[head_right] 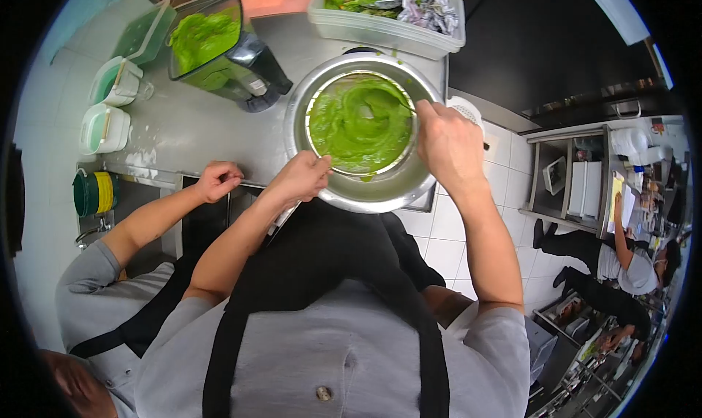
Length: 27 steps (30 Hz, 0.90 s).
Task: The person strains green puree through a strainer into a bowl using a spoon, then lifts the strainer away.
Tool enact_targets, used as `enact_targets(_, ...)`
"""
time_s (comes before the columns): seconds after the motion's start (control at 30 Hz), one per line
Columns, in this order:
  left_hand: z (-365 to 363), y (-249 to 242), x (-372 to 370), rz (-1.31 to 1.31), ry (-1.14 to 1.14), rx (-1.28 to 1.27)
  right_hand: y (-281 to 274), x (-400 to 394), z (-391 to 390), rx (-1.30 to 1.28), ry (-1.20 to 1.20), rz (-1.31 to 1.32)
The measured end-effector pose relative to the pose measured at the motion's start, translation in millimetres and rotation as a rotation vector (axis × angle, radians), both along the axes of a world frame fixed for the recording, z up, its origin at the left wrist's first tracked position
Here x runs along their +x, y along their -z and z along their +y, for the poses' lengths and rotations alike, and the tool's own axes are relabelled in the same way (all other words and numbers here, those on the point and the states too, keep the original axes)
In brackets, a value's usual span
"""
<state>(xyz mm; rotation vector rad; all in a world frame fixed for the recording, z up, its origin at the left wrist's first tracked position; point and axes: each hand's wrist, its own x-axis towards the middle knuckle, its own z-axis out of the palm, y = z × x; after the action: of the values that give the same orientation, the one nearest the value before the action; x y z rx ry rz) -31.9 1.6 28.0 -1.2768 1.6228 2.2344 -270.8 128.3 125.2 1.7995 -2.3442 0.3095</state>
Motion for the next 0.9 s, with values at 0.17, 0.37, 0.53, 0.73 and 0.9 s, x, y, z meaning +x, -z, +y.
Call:
enact_targets(0.17,3.7,2.8,-0.2,0.015,-0.028,0.051,47.4,-13.9,-5.5,-0.265,-0.09,-0.032)
enact_targets(0.37,10.8,4.8,-0.7,0.007,-0.046,0.071,45.8,-11.9,7.6,-0.189,-0.198,-0.039)
enact_targets(0.53,12.0,3.7,-7.1,-0.005,-0.033,0.105,59.5,-18.0,-6.1,-0.241,-0.23,-0.025)
enact_targets(0.73,1.7,12.3,-7.1,-0.014,-0.026,0.127,52.2,-18.7,11.2,-0.178,-0.481,-0.071)
enact_targets(0.9,-10.0,10.5,-5.6,0.02,0.052,0.181,60.0,-0.4,-33.2,-0.21,-0.4,-0.106)
